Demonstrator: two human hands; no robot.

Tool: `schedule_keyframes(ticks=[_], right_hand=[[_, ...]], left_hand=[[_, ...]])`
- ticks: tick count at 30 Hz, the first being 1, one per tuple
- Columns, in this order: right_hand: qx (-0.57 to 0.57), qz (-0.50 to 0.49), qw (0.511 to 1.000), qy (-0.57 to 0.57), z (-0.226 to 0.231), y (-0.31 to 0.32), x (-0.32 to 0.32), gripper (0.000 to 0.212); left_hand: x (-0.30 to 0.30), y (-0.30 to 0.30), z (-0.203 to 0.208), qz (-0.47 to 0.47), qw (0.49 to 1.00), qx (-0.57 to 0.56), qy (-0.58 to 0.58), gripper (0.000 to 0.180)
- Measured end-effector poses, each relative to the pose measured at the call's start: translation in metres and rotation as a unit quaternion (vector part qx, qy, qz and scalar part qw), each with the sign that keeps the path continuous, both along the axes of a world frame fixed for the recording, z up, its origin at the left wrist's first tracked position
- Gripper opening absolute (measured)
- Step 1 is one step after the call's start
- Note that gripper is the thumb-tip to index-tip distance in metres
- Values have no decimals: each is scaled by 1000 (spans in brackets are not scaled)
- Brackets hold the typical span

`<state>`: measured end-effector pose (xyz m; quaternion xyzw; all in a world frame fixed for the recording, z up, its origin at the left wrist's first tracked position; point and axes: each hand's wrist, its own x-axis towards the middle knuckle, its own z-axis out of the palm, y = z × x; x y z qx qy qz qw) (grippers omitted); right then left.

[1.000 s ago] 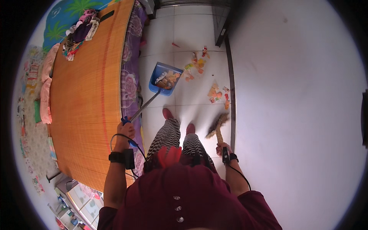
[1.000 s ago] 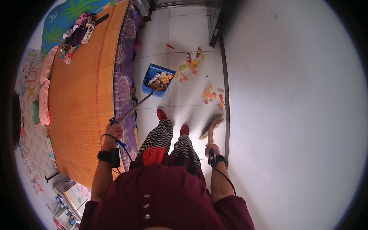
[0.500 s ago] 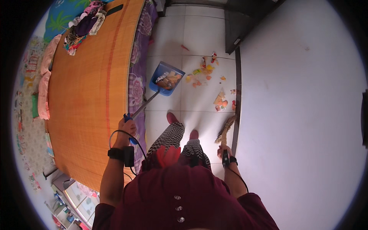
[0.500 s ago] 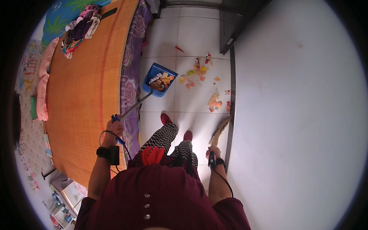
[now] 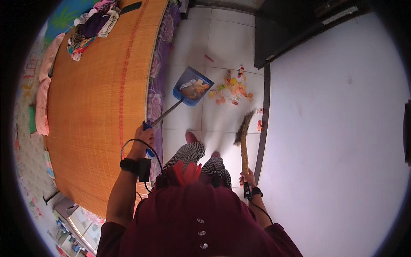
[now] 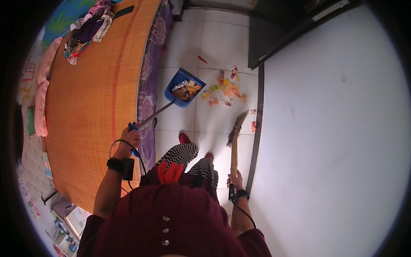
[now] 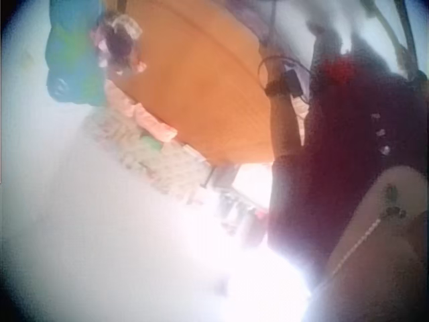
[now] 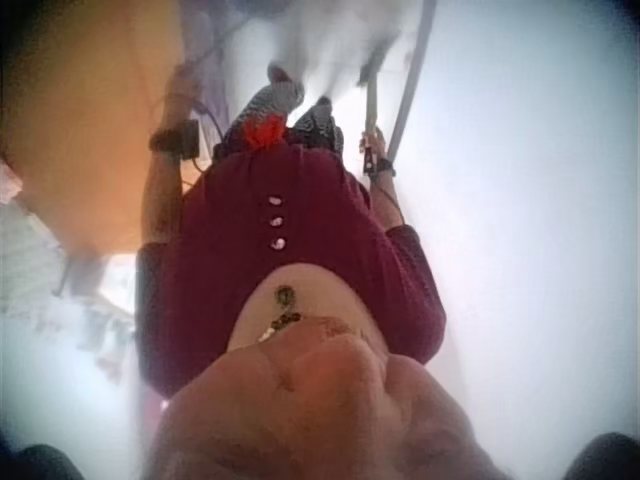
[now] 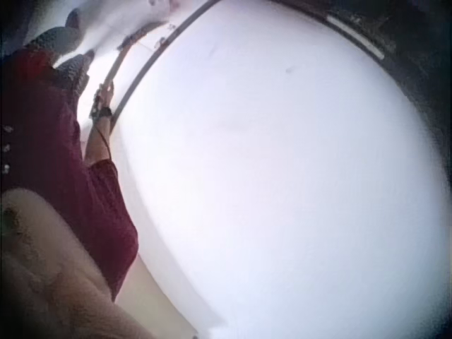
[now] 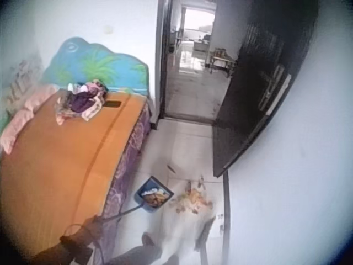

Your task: The person sweeps paper scraps and debris from the tiled floor into a dustpan using a broom.

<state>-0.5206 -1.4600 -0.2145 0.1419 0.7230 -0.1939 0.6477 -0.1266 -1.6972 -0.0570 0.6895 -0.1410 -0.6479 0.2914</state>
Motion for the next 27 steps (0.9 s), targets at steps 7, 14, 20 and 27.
schedule_keyframes(ticks=[7, 14, 20, 27], right_hand=[[53, -240, 939, -242, -51, -68, 2, 6], [-69, 91, 993, 36, 4, -80, 10, 55], [-92, 104, 980, 139, -53, -55, -25, 56], [-70, -37, 996, -47, -129, -84, -110, 18]], left_hand=[[8, -26, 3, -30, 999, -4, 27, 29], [6, -36, -4, -29, 999, -21, -4, 23], [0, -41, -16, -37, 998, -26, -33, 15], [-40, -54, 5, -73, 997, 21, -19, 39]])
